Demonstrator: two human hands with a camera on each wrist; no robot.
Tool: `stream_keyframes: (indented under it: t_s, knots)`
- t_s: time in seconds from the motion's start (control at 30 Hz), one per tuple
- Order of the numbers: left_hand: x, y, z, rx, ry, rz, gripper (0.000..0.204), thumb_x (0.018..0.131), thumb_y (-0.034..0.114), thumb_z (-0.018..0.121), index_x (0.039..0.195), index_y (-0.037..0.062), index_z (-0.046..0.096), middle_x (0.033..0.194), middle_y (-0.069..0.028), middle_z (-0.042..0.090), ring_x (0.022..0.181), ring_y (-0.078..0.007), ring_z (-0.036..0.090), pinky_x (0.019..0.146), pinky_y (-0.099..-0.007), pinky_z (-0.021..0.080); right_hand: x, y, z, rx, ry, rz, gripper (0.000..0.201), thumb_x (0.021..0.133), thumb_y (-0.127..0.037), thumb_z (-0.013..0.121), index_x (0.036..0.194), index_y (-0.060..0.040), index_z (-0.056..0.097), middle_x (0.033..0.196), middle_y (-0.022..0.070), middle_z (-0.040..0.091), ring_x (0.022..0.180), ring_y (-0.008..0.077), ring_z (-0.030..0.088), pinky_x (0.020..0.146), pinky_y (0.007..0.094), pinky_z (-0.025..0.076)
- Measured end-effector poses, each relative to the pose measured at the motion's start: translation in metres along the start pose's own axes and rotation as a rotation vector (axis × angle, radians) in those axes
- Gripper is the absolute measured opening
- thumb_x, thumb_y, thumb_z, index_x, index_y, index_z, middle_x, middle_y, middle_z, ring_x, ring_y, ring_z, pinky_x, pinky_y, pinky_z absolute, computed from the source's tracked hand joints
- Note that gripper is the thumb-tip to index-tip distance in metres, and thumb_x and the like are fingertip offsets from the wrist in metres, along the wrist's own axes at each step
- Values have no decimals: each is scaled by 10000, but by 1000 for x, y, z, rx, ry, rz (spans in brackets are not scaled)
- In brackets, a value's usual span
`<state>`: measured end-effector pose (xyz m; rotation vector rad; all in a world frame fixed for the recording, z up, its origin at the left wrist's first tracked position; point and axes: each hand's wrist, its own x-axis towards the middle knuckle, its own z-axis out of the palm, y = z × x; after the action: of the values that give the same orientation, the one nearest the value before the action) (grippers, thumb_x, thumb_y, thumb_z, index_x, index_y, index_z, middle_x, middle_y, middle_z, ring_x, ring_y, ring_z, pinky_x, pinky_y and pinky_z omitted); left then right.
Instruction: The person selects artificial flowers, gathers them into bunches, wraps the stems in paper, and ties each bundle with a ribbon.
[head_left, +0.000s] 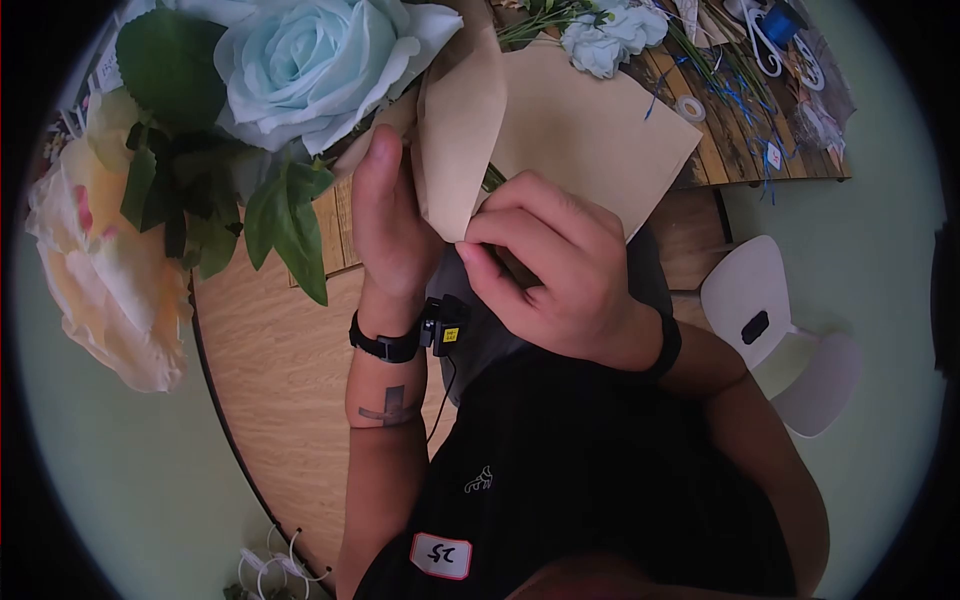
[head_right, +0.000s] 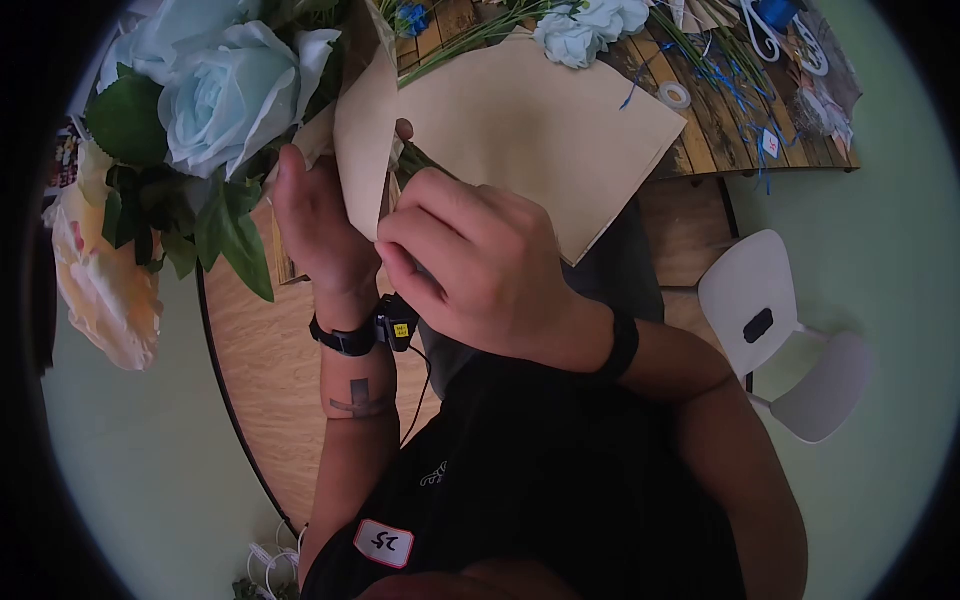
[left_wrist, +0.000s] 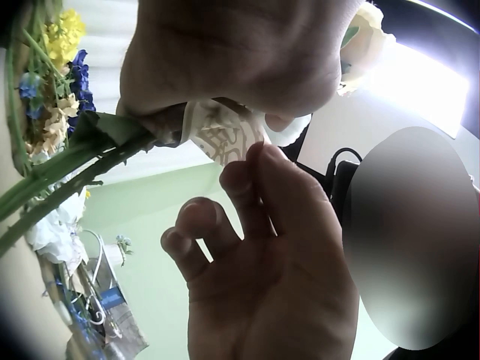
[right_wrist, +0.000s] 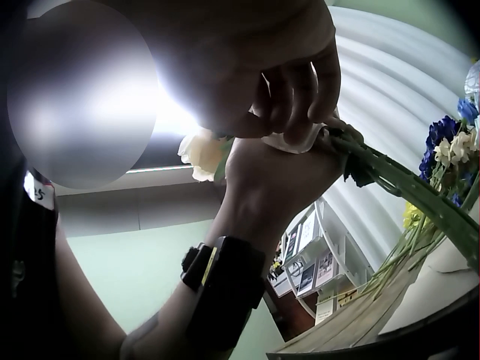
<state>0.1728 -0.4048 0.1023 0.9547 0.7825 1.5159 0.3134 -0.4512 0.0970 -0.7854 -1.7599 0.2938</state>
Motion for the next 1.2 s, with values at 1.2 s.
stream_keyframes:
  t_s: [1.2]
  knots:
    - [-4,-3,-3,41,-9,-2,841,1051,638,241,1171,-109,610,1058,-176,669,944,-217,615,812,-296,452,19,-19,-5,551,-290,580,41,921,-8,697,908,30,689,822,54,701,718,87,647,632,228,497]
